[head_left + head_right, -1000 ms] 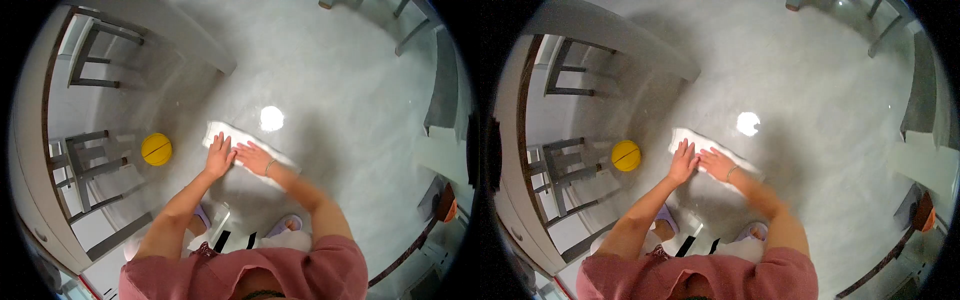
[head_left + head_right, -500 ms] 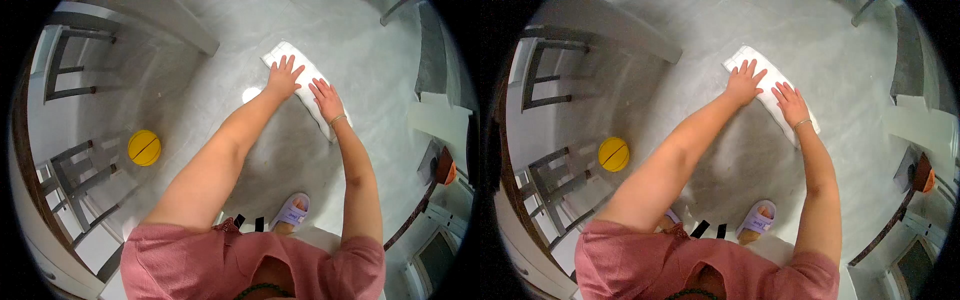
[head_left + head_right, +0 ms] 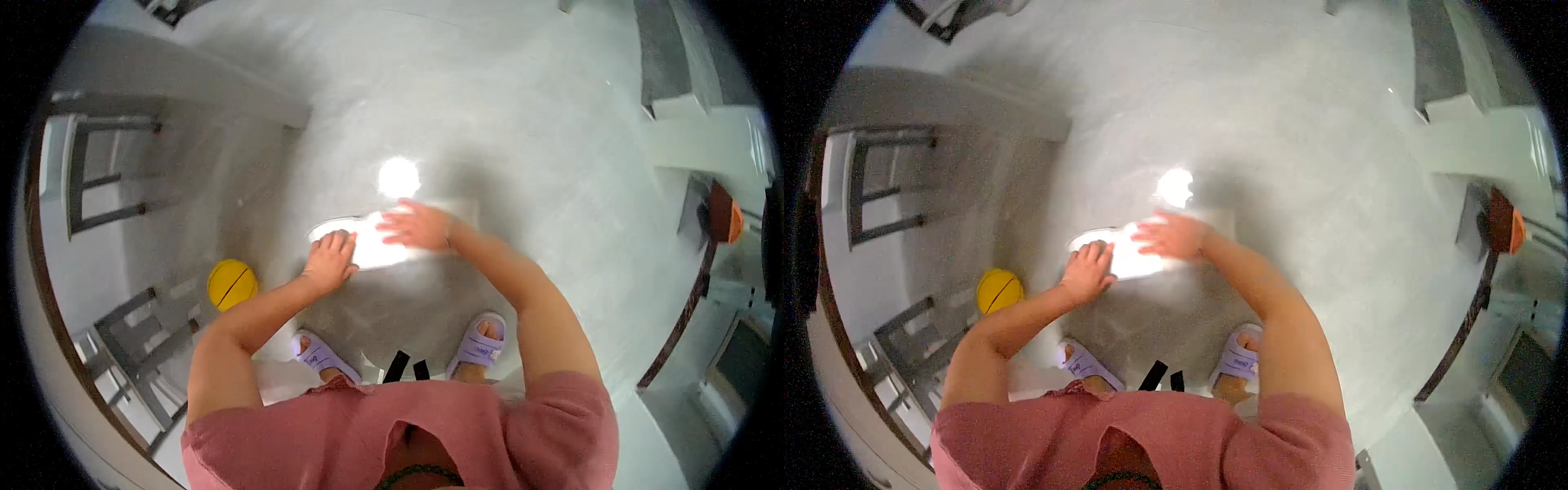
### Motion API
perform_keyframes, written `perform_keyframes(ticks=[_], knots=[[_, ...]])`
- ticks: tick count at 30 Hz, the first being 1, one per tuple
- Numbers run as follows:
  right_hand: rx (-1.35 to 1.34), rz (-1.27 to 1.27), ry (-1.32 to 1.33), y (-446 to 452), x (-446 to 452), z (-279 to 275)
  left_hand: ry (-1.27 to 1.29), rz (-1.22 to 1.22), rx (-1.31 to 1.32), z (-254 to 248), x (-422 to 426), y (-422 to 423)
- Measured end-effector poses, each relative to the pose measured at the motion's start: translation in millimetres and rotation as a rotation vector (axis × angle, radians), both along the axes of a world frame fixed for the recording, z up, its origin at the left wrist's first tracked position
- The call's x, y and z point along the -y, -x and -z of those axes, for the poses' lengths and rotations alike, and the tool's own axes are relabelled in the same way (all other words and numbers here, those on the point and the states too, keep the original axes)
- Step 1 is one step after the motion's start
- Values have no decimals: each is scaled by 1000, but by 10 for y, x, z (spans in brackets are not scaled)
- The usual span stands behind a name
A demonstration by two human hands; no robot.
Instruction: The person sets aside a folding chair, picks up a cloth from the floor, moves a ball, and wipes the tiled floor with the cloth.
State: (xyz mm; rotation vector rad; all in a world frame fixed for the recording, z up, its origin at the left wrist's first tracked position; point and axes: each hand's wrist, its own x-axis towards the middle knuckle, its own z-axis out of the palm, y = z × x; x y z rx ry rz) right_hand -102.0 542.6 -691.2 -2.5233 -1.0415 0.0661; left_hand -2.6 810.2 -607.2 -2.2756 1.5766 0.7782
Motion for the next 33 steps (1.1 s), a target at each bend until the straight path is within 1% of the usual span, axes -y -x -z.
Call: perform_keyframes(ticks=[1, 2, 4, 5, 6, 7, 8, 10, 12, 13, 14, 16, 18, 20, 21, 22, 23, 24, 25, 26, 28, 29, 30, 31, 32, 33], knots=[[76, 92, 145, -178, 125, -58, 62, -32, 28, 55, 24, 10], [154, 174, 287, -359, 267, -107, 64, -15, 21, 127, 115, 10], [93, 369, 367, -732, 576, -223, 292, -90, 50, 250, 346, -119], [88, 402, 383, -863, 723, -196, 327, -168, 30, 250, 539, -186], [80, 432, 398, -966, 846, -166, 361, -182, 67, 256, 761, -265], [105, 546, 352, -983, 1031, -118, 394, -200, 101, 294, 987, -334], [128, 654, 304, -920, 1260, -65, 474, -216, 126, 417, 1180, -387], [-11, 719, 184, -676, 1749, -24, 526, -252, 101, 629, 1619, -414], [-64, 857, 277, -184, 1990, -99, 459, -182, 75, 516, 2006, -307], [-105, 892, 320, 88, 1993, -136, 426, -124, 57, 536, 2119, -218], [-143, 931, 368, 357, 1935, -217, 422, -132, 59, 534, 2097, -150], [-230, 913, 485, 856, 1676, -277, 454, 52, -24, 515, 1942, 143], [-334, 828, 465, 1388, 1329, -301, 388, 198, -82, 489, 1531, 441], [-404, 666, 467, 1833, 912, -292, 321, 333, -106, 528, 995, 754], [-406, 606, 440, 2052, 662, -302, 309, 328, -94, 433, 776, 830], [-407, 547, 416, 2162, 476, -308, 235, 323, -171, 351, 587, 890], [-396, 545, 404, 2118, 393, -357, 161, 319, -248, 304, 494, 907], [-470, 581, 338, 2047, 319, -457, 150, 320, -237, 282, 531, 835], [-545, 617, 269, 1969, 247, -538, 155, 234, -194, 259, 644, 690], [-522, 672, 266, 1733, 216, -522, 147, 157, -151, 225, 712, 525], [-440, 796, 275, 1211, 353, -426, 196, 140, 12, 300, 994, 176], [-372, 863, 273, 993, 387, -406, 182, 81, 24, 277, 1192, -14], [-362, 865, 268, 761, 426, -427, 172, 18, 40, 240, 1333, -146], [-380, 919, 258, 551, 458, -468, 172, 17, 48, 233, 1356, -180], [-398, 975, 253, 454, 480, -513, 168, -4, 47, 243, 1384, -198], [-391, 980, 257, 480, 449, -509, 167, -22, 43, 247, 1397, -210]])
